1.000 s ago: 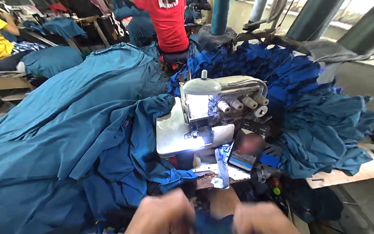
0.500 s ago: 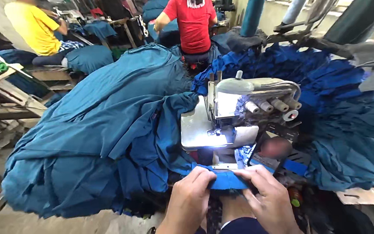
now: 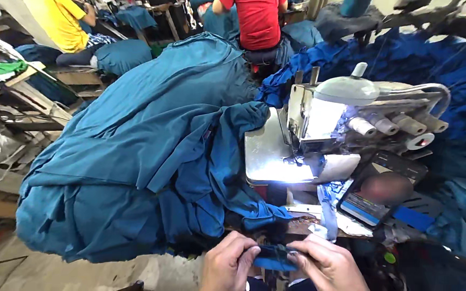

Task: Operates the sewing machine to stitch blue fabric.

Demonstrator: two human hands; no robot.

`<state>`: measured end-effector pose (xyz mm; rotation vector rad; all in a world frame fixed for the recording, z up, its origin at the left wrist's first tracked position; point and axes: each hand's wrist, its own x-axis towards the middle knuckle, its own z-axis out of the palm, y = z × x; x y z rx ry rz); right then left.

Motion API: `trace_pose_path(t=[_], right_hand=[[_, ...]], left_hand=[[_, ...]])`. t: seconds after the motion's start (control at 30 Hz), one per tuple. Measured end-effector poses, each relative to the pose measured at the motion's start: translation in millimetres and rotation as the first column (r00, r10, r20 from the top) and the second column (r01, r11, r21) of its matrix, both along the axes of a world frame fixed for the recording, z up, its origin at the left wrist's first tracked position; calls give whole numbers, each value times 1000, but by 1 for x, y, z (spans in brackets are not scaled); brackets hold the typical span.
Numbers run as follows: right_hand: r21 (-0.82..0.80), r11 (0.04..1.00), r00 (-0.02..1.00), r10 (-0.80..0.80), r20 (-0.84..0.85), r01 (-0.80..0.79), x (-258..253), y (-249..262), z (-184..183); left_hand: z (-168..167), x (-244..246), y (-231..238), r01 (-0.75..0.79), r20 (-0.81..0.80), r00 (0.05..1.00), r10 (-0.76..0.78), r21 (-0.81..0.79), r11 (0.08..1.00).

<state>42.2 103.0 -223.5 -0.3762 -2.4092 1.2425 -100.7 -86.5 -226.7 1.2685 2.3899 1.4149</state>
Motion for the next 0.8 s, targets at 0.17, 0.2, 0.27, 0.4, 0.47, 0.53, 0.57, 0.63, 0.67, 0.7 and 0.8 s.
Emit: trace_pose_path(t=[0.17,0.2,0.27,0.4,0.47,0.53,0.57,0.63,0.67,0.7,0.8], right_hand=[[-12,996,993,-83,82,84,-13,0,24],[-5,995,989,-103,104,104,-17,1,24],[20,991,982,-132,132,130,-26,4,14],[50,985,979,-169,116,164,-36,9,1],[57,984,979,-175,102,170,-35,9,3],[59,981,980,-186,73,182,-32,9,8],[54,982,981,-186,53,183,-29,9,11],[45,984,985,-174,-18,175,-25,9,16],[58,984,985,-164,-58,167,-23,9,18],[71,985,984,-151,-98,158,-21,8,19],[-29,998,975,-65,-214,60,-20,5,17]], left_hand=[[20,-9,7,-70,-26,997,70,-20,997],[23,-13,10,-70,-31,997,69,-45,997],[21,-21,15,-59,-30,998,56,-105,993],[15,-30,21,-27,-16,1000,25,-135,990],[18,-32,21,-4,4,1000,4,-117,993],[23,-31,20,23,28,999,-22,-36,999],[24,-30,20,33,18,999,-33,18,999],[25,-26,18,33,-53,998,-27,104,994],[25,-24,16,16,-118,993,-3,106,994],[25,-21,15,-21,-189,981,38,93,995],[22,-11,20,-141,-251,953,168,119,983]])
